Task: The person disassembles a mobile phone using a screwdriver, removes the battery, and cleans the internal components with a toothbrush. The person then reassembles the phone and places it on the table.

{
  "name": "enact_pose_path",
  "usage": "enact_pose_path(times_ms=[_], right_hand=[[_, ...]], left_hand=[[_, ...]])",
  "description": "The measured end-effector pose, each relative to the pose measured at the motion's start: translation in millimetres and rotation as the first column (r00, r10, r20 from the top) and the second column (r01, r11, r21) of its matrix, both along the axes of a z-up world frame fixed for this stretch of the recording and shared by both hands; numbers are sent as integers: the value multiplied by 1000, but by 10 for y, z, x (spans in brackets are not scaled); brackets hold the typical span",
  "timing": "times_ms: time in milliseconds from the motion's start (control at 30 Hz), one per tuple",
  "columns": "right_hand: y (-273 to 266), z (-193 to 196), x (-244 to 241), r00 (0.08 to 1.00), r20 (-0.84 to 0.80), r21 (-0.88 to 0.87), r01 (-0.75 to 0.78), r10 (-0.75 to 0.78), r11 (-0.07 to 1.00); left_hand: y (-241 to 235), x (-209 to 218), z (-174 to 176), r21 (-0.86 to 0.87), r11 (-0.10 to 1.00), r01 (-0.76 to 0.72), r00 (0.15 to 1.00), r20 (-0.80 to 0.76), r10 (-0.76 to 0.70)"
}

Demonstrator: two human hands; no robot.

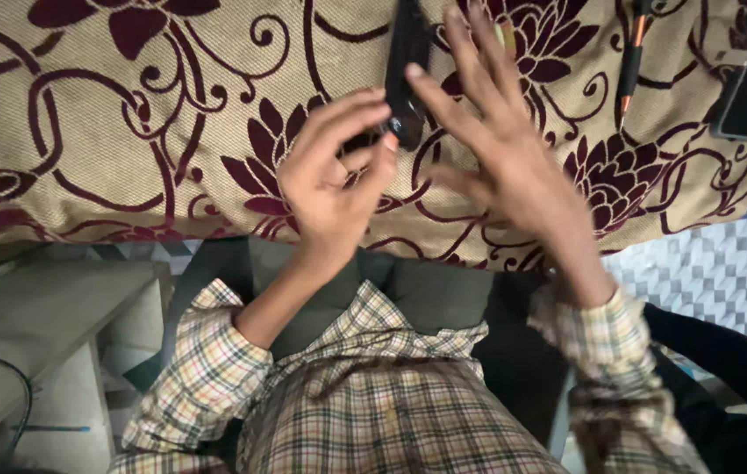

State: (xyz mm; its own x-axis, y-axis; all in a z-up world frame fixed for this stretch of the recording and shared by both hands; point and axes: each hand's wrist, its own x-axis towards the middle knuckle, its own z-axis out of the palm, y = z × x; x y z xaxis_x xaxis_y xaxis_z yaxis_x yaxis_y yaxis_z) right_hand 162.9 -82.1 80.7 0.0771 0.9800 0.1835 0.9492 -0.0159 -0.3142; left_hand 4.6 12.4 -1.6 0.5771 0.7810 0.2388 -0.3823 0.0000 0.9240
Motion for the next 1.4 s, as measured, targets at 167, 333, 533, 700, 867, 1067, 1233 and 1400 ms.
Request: enact_pose_path(times_ms=[167,333,533,700,867,1067,1233,1400], right_hand=[[197,134,247,961,56,-11,-272,272,962],[325,118,111,959,-183,-10,-220,214,975],[337,236,-56,962,-261,-59,-103,84,993],[340,309,-118,932,-361,-79,-67,34,995],[330,302,-112,925,-378,-77,-52,19,996],[333,248,-40,932,-360,-96,-77,38,992],[467,272,60,898,-440,-127,-91,26,988],[409,286,149,884,-459,-127,-161,86,979]], left_hand=[[147,40,4,-398,910,118,989,126,-73],[257,-61,-138,-505,836,212,976,154,-155],[360,-105,-134,-589,714,379,924,288,-252],[408,-120,-101,-555,733,394,919,235,-316],[383,-118,-90,-524,743,417,909,257,-328],[350,-102,-106,-487,797,356,933,229,-277],[351,-113,-93,-217,916,338,934,199,-297],[343,-150,-17,-38,977,208,976,70,-205]])
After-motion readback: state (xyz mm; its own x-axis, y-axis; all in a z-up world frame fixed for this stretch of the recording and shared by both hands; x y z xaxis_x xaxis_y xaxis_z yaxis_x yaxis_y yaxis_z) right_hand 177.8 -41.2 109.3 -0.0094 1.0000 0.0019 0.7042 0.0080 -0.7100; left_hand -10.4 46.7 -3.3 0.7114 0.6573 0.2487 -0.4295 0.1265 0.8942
